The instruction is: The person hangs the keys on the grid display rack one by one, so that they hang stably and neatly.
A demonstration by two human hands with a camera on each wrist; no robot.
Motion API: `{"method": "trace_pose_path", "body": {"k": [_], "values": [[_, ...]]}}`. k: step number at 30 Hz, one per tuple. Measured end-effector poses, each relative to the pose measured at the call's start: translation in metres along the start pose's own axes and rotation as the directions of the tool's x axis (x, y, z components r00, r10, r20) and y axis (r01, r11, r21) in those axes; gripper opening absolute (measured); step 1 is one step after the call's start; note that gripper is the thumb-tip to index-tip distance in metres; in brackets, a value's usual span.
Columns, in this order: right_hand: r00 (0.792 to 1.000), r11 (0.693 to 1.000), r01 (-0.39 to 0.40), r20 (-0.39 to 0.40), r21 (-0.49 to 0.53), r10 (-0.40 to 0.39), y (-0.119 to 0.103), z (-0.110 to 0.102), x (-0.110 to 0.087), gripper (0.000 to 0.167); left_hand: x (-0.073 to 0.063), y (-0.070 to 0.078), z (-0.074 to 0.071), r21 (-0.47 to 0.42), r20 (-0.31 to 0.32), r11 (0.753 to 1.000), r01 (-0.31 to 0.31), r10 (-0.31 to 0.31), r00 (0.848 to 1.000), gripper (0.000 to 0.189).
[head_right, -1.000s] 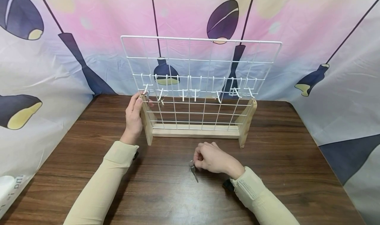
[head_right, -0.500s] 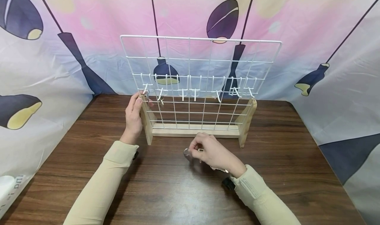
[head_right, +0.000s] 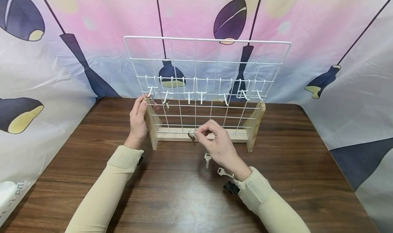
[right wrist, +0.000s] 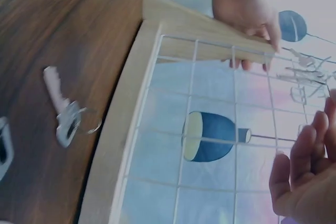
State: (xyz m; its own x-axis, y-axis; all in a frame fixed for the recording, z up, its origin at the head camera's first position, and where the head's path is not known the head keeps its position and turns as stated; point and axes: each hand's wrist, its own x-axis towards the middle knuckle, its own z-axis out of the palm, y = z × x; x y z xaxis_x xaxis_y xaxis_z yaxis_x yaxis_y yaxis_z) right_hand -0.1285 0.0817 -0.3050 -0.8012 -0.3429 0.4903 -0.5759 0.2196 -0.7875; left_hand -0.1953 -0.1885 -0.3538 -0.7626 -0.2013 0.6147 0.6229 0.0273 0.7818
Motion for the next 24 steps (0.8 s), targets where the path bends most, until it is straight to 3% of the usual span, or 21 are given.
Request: {"method": "trace_pose_path", "body": {"k": [6, 13, 21, 24], "values": [[0.993, 0.995, 0.054, -0.113, 0.079, -0.045, -0.006, 0.005, 0.009, 0.008, 0.001, 0.004, 0.001, 0.001, -0.004, 1.000, 0.011, -0.011, 1.000, 0.032], [0.971, 0.987, 0.059, -0.237, 0.153, -0.021, -0.015, 0.014, 0.017, 0.007, -0.002, 0.028, 0.007, 0.019, 0.001, 0.999, 0.028, -0.028, 1.000, 0.031], [0.940, 0.961, 0.075, -0.342, 0.268, 0.022, -0.012, 0.021, 0.025, 0.008, -0.001, 0.012, 0.002, 0.020, -0.001, 0.998, 0.053, -0.053, 0.999, 0.033], [0.933, 0.953, 0.087, -0.360, 0.291, 0.025, -0.003, 0.024, 0.028, 0.007, -0.001, 0.015, 0.003, 0.016, 0.001, 0.999, 0.042, -0.042, 0.999, 0.033]]}}
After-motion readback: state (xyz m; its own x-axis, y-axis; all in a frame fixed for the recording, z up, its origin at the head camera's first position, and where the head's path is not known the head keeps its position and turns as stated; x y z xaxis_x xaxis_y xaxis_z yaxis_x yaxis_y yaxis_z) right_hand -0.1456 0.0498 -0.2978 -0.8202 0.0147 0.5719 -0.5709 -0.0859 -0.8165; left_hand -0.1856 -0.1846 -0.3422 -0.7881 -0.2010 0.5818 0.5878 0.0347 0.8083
